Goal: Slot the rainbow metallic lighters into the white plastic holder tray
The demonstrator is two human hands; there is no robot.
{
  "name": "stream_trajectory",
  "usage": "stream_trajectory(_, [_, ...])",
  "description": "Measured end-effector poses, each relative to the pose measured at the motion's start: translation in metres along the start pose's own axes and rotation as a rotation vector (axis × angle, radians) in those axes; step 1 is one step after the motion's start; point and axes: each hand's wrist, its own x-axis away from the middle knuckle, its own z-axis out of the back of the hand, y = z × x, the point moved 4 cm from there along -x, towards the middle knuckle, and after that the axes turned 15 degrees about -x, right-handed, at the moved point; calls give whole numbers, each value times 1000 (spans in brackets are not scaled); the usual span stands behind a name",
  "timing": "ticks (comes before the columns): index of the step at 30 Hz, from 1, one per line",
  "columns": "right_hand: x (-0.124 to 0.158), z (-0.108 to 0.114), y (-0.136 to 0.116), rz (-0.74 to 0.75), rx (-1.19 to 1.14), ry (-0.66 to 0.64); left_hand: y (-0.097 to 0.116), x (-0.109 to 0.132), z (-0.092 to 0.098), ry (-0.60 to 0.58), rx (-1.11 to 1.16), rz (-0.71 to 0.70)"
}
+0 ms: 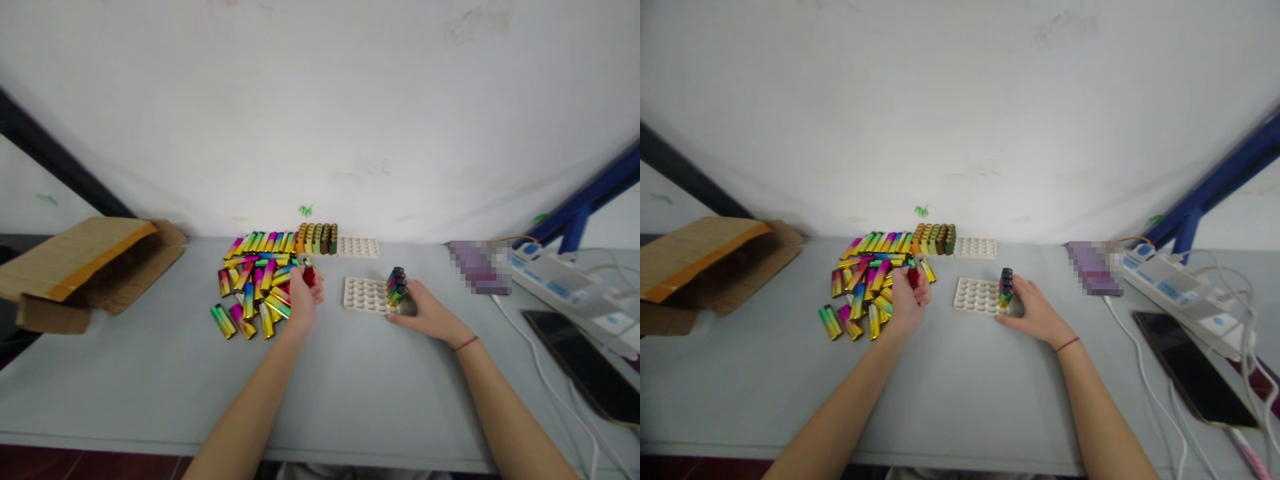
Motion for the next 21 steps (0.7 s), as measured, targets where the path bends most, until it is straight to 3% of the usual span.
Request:
stream_trajectory(9, [0,-1,3,10,-5,16,-7,-1,1,13,-20,-6])
stream_trajectory(21, [0,0,1,28,-5,20,-1,-2,3,52,23,-35])
